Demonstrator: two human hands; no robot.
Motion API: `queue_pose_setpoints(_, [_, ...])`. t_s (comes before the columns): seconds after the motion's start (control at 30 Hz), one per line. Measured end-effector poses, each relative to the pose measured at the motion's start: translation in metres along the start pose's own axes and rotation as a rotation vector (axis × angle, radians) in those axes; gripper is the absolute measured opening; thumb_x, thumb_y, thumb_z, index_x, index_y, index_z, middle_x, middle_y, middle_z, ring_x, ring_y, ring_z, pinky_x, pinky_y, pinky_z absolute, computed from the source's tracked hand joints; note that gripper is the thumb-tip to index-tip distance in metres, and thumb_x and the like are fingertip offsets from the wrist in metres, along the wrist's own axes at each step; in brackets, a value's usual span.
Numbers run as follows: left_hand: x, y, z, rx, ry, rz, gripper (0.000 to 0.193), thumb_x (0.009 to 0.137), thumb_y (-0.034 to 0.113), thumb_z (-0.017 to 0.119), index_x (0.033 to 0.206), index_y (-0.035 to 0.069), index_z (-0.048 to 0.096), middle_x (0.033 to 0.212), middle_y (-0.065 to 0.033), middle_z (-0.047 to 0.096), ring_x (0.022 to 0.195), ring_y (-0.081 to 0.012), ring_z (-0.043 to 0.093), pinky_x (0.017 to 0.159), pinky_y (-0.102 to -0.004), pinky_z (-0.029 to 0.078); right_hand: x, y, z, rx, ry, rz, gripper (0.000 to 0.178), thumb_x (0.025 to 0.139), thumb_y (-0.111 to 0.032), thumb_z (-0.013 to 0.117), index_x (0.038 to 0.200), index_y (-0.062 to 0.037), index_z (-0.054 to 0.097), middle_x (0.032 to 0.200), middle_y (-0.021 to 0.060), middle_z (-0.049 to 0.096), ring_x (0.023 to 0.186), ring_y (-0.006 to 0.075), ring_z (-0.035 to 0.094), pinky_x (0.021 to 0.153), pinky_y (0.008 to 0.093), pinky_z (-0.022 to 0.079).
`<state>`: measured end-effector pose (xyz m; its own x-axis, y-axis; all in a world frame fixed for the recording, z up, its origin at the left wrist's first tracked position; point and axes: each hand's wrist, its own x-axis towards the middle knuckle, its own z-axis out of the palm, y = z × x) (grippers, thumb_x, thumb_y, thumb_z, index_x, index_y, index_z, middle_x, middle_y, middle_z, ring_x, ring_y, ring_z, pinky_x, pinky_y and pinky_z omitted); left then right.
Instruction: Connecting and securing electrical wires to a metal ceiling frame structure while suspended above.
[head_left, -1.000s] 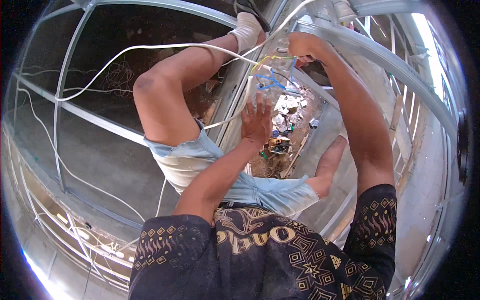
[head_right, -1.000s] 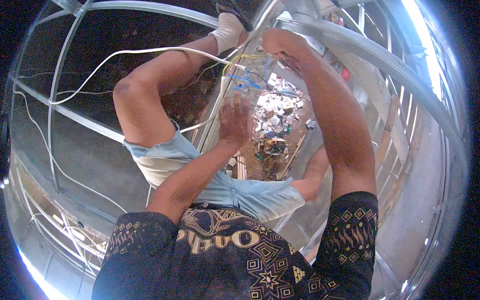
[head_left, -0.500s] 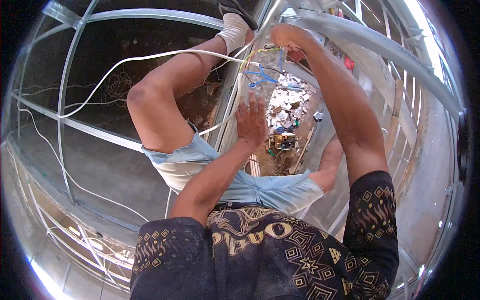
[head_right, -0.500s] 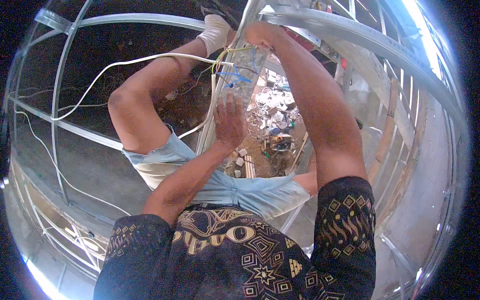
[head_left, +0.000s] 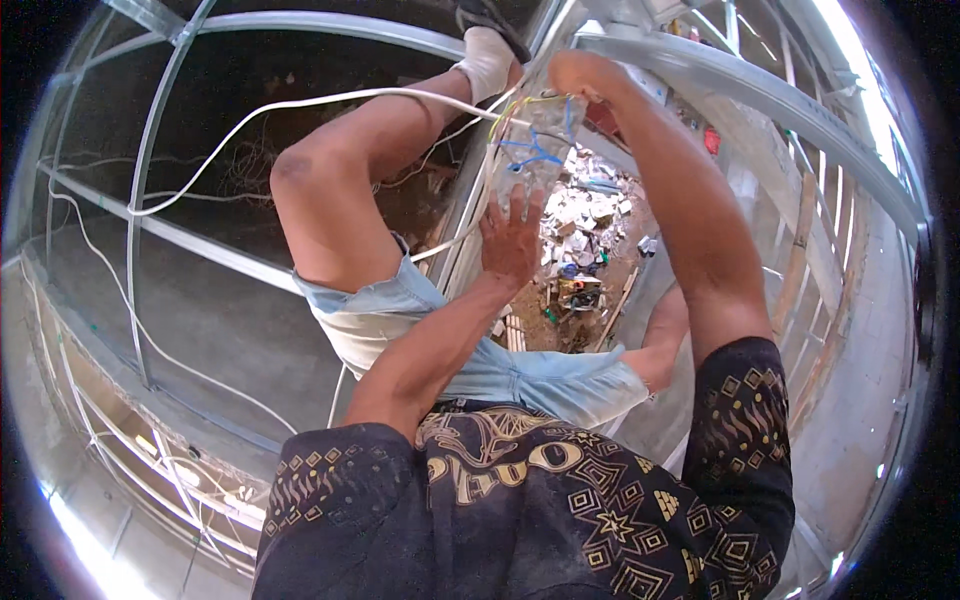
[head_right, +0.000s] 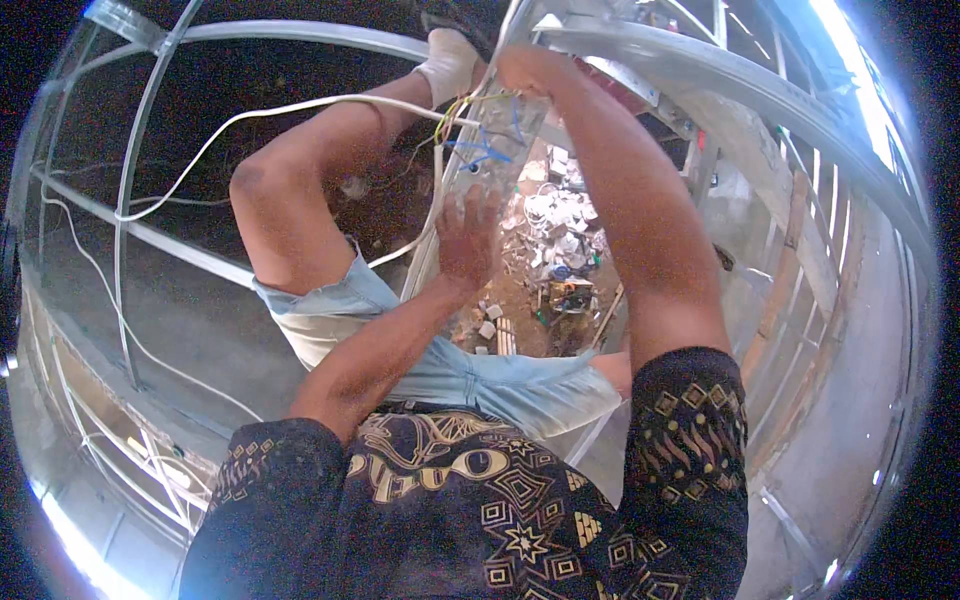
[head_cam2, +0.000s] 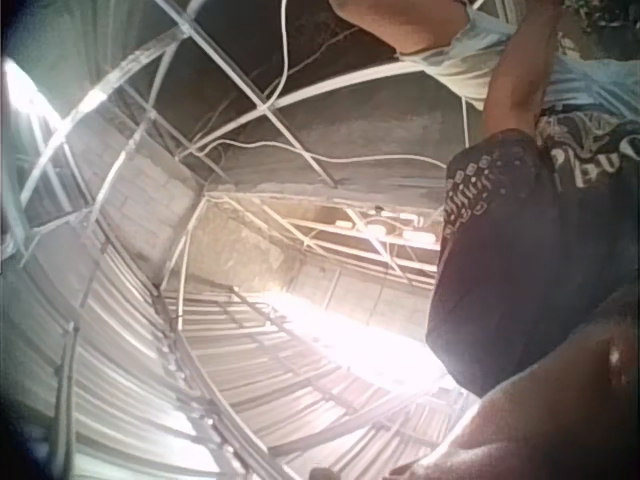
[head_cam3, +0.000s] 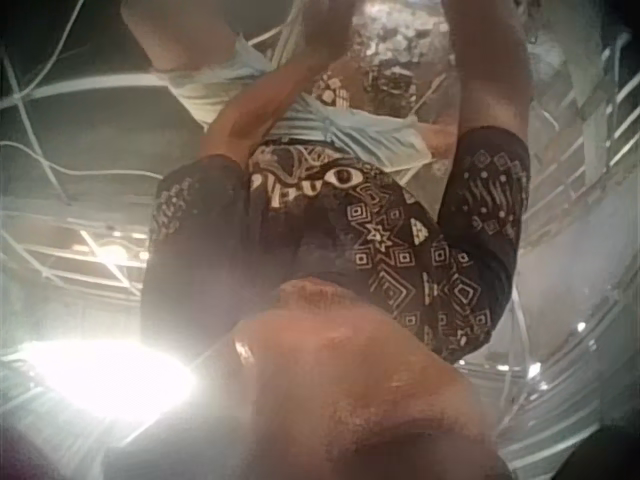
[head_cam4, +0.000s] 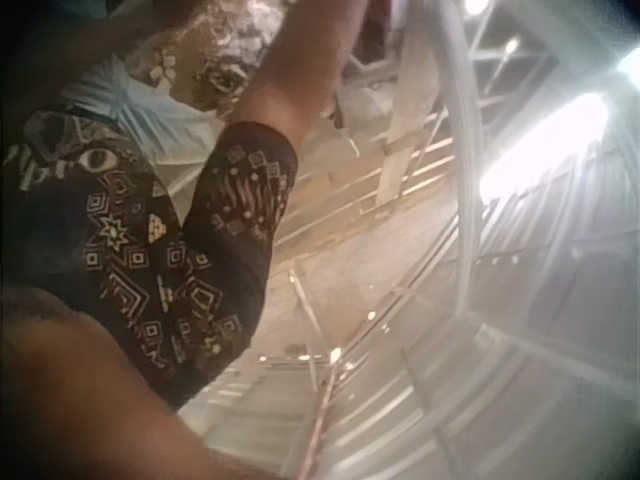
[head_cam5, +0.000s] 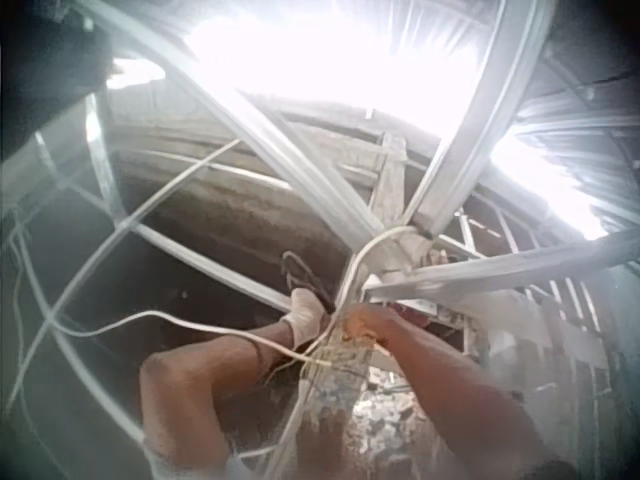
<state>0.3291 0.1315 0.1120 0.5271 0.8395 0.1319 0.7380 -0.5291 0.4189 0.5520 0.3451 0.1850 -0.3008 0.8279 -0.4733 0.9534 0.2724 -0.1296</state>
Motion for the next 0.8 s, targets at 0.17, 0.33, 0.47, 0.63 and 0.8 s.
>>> queue_pose_setpoints(0.17, [0.0,0.019,0.002,-0.006,-0.04,0.014,0.068,0.076,0.018,0.065,0.138,0.014,0.036,0.137,-0.0146,0.036,0.117,-0.0462,0.043,0.082,-0.0574,0.043,-0.017,0.008,-0.008,-0.111,-0.187,0.124,0.019,0.074,-0.012,0.057,0.062,0.0006,0.066,0.054,0.0173,0.061,0.044,0.0268,0.061,0.036,0.0438,0.045])
queue_pose_setpoints(0.33, [0.002,0.022,0.011,0.011,-0.05,0.01,0.071,0.072,0.026,0.07,0.135,0.015,0.04,0.134,-0.0132,0.038,0.117,-0.046,0.041,0.087,-0.0579,0.04,-0.002,0.061,0.05,-0.563,0.028,-0.274,0.016,0.07,-0.013,0.065,0.076,-0.0005,0.072,0.076,0.0202,0.068,0.067,0.032,0.068,0.06,0.0427,0.055])
queue_pose_setpoints(0.47, [0.004,0.029,0.007,-0.025,-0.103,0.018,0.064,0.078,0.022,0.064,0.136,0.015,0.039,0.138,-0.014,0.036,0.117,-0.0464,0.043,0.086,-0.0584,0.041,0.011,0.079,0.063,-0.367,-0.001,-0.068,0.016,0.07,-0.013,0.064,0.073,0.0001,0.071,0.074,0.0192,0.068,0.066,0.0321,0.069,0.059,0.0424,0.055])
queue_pose_setpoints(0.63, [0.0,0.016,0.007,-0.029,-0.075,-0.01,0.056,0.085,0.017,0.056,0.138,0.014,0.038,0.143,-0.0145,0.034,0.114,-0.0469,0.047,0.086,-0.061,0.041,0.013,0.046,0.037,-0.491,-0.181,-0.202,0.017,0.069,-0.014,0.063,0.07,0.0009,0.071,0.073,0.0196,0.068,0.065,0.0324,0.069,0.059,0.0428,0.056])
queue_pose_setpoints(0.8, [0.002,0.022,0.007,-0.025,-0.126,0.008,0.057,0.085,0.018,0.056,0.139,0.014,0.037,0.145,-0.0143,0.032,0.114,-0.048,0.047,0.087,-0.0613,0.041,0.0,0.033,0.018,-0.395,-0.206,-0.031,0.016,0.07,-0.015,0.064,0.068,0.0,0.069,0.064,0.0178,0.065,0.056,0.0299,0.065,0.05,0.0415,0.05])
